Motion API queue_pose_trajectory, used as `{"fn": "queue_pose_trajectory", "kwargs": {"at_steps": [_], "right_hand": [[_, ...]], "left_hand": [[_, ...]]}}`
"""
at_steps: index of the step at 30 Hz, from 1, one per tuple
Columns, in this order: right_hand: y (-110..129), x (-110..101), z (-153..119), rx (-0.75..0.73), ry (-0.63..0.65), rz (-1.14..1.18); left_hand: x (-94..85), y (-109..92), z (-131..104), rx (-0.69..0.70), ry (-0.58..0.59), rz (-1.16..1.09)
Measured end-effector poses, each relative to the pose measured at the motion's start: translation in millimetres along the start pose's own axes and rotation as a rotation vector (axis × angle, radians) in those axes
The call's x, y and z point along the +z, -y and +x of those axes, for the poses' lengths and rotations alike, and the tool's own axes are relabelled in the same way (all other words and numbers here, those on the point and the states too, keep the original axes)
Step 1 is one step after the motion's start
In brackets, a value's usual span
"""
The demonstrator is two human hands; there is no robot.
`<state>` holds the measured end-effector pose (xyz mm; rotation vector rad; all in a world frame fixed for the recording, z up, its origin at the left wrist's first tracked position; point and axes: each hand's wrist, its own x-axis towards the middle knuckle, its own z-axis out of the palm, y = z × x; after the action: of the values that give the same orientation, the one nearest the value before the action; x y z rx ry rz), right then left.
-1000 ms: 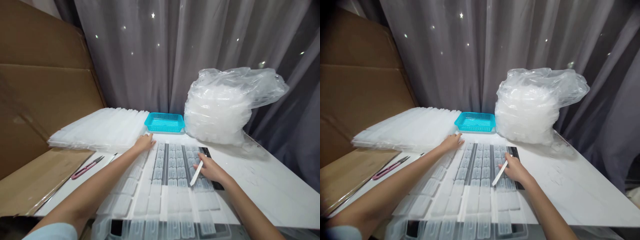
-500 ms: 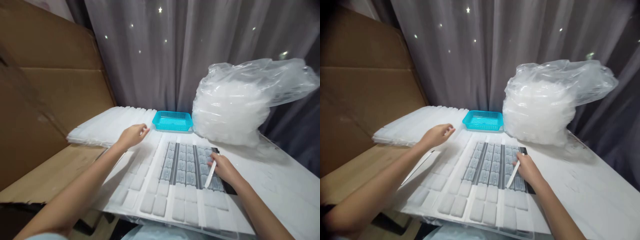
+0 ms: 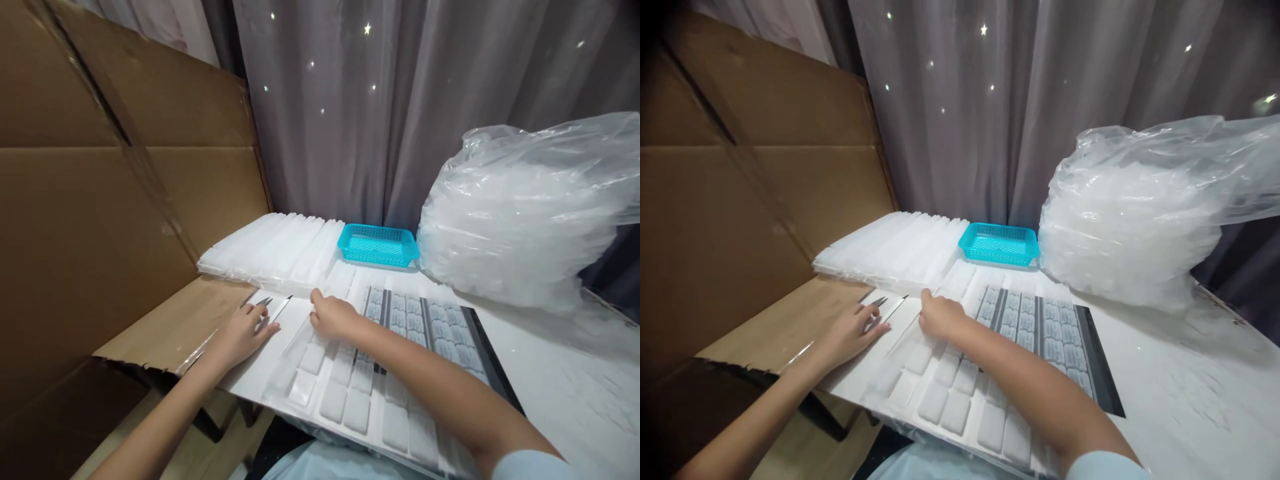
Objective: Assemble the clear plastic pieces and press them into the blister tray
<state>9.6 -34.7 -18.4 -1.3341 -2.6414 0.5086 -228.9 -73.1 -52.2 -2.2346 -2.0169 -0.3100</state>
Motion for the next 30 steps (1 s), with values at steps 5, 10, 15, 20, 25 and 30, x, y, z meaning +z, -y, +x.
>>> {"fn": "queue_pose_trajectory", "kwargs": {"at_steps": [5,10,15,20,25,30], "right_hand": [[7,15,6,-0.071,0.007,-0.062],[1,18,-37,-0.189,-0.017,-0.093],[-1,20,-79,-0.305,-0.152,-0.069],[-40,21,-124,-0.069,-0.171,0.144],[-106,23,-186,0.164,-0.265,0.395],[-145,35,-246,0.488,-0.633,0.404]], "left_hand": [[-1.5,-13,1,-0.005,0.032,0.053],[-22.5,-32,-12,-0.022,-0.005,0.103],[-35.9,-106,-53,0.301,0.06,-0.329],[-28.5,-88,-61,0.067,0.081,-0.282],[-10.8,2,-60,-0.202,0.007,-0.089],[-21.8,-9,-68,-0.13,0.06,-0.134]]}}
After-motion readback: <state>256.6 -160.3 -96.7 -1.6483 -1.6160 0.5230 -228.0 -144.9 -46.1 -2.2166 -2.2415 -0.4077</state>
